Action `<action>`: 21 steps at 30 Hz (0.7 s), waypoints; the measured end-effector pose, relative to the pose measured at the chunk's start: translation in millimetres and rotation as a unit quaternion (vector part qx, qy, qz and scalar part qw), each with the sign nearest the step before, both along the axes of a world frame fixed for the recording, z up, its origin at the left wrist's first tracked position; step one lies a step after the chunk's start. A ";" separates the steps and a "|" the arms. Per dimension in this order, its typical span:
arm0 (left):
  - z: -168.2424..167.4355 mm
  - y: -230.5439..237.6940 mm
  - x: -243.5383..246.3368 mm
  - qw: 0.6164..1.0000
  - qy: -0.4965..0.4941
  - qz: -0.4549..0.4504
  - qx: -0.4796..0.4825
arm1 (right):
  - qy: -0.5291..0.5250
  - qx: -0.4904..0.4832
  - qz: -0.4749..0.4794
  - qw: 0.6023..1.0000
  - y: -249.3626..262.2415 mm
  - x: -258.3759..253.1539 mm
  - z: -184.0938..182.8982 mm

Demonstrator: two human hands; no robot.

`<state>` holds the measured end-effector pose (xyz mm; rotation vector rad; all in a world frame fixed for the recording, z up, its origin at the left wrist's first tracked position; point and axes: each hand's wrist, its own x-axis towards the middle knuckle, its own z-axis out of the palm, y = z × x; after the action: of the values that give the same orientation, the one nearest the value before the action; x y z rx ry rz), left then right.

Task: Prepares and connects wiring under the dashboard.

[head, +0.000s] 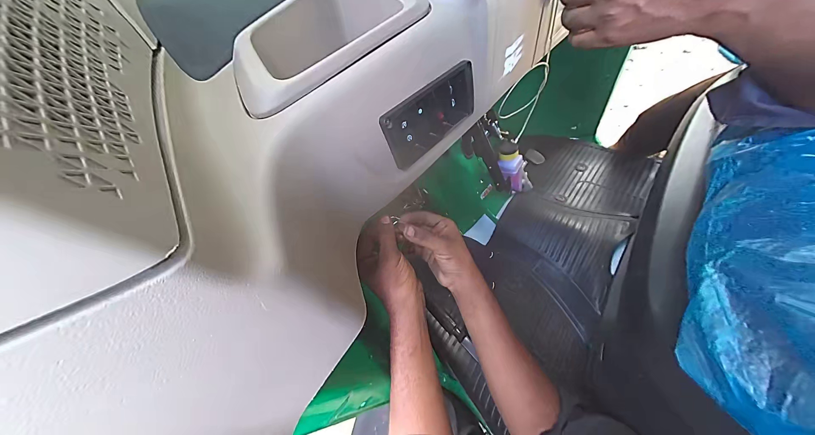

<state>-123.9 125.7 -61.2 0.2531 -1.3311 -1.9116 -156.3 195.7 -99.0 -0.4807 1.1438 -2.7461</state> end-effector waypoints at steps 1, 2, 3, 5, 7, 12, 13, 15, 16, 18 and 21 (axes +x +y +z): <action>0.6 0.7 0.6 1.000 -0.001 0.000 -0.005 | -0.012 0.000 0.000 1.000 -2.9 1.7 0.7; -0.3 1.6 1.6 1.000 0.000 0.001 -0.007 | -0.024 0.005 -0.002 1.000 -5.5 3.7 1.3; -1.3 1.7 2.5 1.000 0.002 0.005 -0.010 | -0.031 0.012 -0.001 0.999 -8.1 4.9 2.1; -1.5 -1.2 4.3 1.000 0.003 0.007 -0.014 | -0.033 0.028 0.015 0.999 -11.9 5.9 5.7; -5.1 -3.3 6.5 1.000 0.002 0.005 -0.023 | -0.034 0.023 0.035 0.999 -11.6 11.3 5.7; 12.2 7.3 18.0 0.999 -0.036 -0.007 -0.022 | -0.073 -0.012 0.031 0.997 -13.9 11.1 6.0; 14.5 9.2 20.3 0.999 -0.046 -0.006 -0.024 | -0.069 -0.015 0.029 0.997 -14.7 9.4 4.9; 13.4 9.6 20.4 0.998 -0.049 0.003 -0.037 | -0.056 -0.017 0.016 0.998 -17.2 8.3 6.8; 12.7 8.8 20.9 0.998 -0.045 0.009 -0.044 | -0.050 -0.018 0.006 0.999 -18.6 9.6 8.7; 12.4 8.2 24.5 0.997 -0.048 0.022 -0.055 | -0.029 -0.001 -0.022 0.999 -19.8 16.7 11.7; 4.7 1.7 19.4 0.996 -0.047 0.050 -0.059 | 0.006 0.006 -0.059 0.998 -15.5 22.4 13.5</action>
<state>-104.5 127.5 -56.5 0.3489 -1.4605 -1.7496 -133.9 180.2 -85.6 -0.4410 1.2290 -2.8380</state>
